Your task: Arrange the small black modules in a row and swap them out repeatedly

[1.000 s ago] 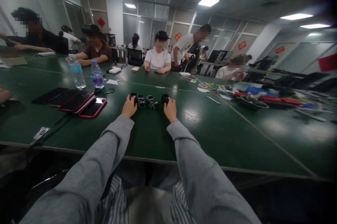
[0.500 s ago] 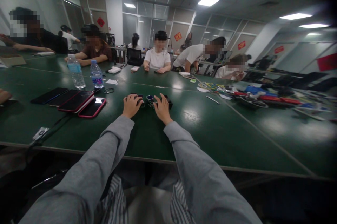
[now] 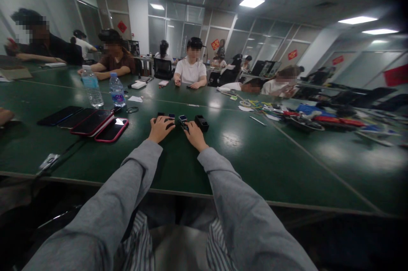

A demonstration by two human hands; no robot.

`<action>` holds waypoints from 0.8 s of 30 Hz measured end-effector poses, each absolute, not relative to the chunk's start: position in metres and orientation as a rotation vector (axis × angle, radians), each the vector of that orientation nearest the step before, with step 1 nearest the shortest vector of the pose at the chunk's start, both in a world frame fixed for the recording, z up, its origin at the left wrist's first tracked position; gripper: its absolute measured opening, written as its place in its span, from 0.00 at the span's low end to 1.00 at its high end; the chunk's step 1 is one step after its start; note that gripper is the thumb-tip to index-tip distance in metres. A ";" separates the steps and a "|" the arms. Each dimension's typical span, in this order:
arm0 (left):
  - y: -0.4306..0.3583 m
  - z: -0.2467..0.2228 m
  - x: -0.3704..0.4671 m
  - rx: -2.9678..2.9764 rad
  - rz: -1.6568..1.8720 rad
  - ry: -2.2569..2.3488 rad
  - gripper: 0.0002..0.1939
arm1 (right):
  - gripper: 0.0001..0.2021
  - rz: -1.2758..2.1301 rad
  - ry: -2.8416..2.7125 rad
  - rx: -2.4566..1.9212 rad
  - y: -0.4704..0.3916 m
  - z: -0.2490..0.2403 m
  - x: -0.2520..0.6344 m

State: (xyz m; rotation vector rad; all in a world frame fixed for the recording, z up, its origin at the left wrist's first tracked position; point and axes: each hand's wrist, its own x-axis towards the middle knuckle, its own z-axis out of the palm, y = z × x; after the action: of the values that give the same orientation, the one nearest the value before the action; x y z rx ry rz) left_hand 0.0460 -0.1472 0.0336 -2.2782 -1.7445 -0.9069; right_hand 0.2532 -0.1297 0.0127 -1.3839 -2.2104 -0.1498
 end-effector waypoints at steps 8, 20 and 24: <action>-0.147 0.032 0.046 -2.273 -0.907 -1.746 0.16 | 0.20 -0.165 -2.213 -1.381 -0.128 0.011 0.255; -0.146 0.032 0.046 -2.284 -0.909 -1.762 0.17 | 0.20 -0.228 -2.190 -1.417 -0.130 0.014 0.254; -0.148 0.034 0.047 -2.286 -0.949 -1.750 0.17 | 0.20 -0.219 -2.128 -1.387 -0.134 0.020 0.251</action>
State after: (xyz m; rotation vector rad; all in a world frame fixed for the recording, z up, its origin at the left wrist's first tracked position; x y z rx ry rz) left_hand 0.0473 -0.1475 0.0338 -2.2859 -1.7499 -0.9494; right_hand 0.2511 -0.1336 0.0200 -1.3874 -2.1280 -0.2189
